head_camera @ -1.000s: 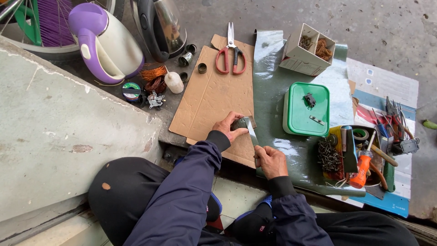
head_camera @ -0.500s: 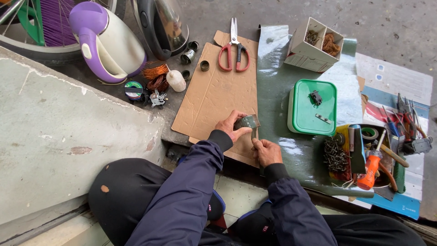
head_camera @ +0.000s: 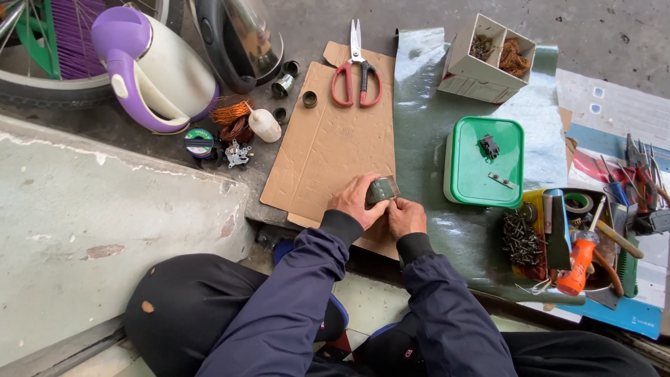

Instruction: The person is carefully wrapping a small electronic or mechanical component with insulation strips to provide electrical protection, using a small flat tool to press the strips into place.

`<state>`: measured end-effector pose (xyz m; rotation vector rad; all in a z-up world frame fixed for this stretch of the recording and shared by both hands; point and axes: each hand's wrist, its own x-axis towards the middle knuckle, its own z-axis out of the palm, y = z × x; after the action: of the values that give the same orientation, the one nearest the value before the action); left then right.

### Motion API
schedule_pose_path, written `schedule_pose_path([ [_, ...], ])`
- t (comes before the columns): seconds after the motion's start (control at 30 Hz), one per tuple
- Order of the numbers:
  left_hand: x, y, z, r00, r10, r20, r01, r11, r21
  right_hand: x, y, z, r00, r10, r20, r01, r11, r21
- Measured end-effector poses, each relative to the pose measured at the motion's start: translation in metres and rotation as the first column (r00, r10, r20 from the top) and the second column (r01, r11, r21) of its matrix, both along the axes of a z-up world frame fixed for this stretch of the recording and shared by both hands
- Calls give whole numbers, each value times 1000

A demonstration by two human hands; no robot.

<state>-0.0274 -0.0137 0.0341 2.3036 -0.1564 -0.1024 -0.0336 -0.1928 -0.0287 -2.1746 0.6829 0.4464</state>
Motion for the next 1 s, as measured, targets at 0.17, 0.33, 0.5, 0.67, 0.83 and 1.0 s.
schedule_pose_path([
  [0.17, 4, -5, -20, 975, 29, 221, -44, 997, 65, -2, 14, 26, 997, -51, 54, 50, 999, 17],
  [0.33, 8, -6, -25, 942, 29, 335, -66, 993, 100, 0, 23, 22, 990, -90, 109, 92, 996, -12],
  [0.5, 10, -8, -28, 946, 27, 323, -69, 990, 121, -3, 20, 20, 977, -177, 120, 174, 984, 34],
  [0.67, 9, -9, -29, 947, 63, 315, -94, 992, 86, -37, 15, 53, 891, -447, 74, 399, 852, 339],
  [0.83, 3, -11, -24, 942, 95, 323, -123, 990, 67, -32, 35, 93, 742, -670, -20, 495, 528, 690],
  [1.0, 1, -16, -36, 948, 159, 276, -196, 974, 112, -19, 39, 88, 681, -691, -243, 568, 288, 771],
])
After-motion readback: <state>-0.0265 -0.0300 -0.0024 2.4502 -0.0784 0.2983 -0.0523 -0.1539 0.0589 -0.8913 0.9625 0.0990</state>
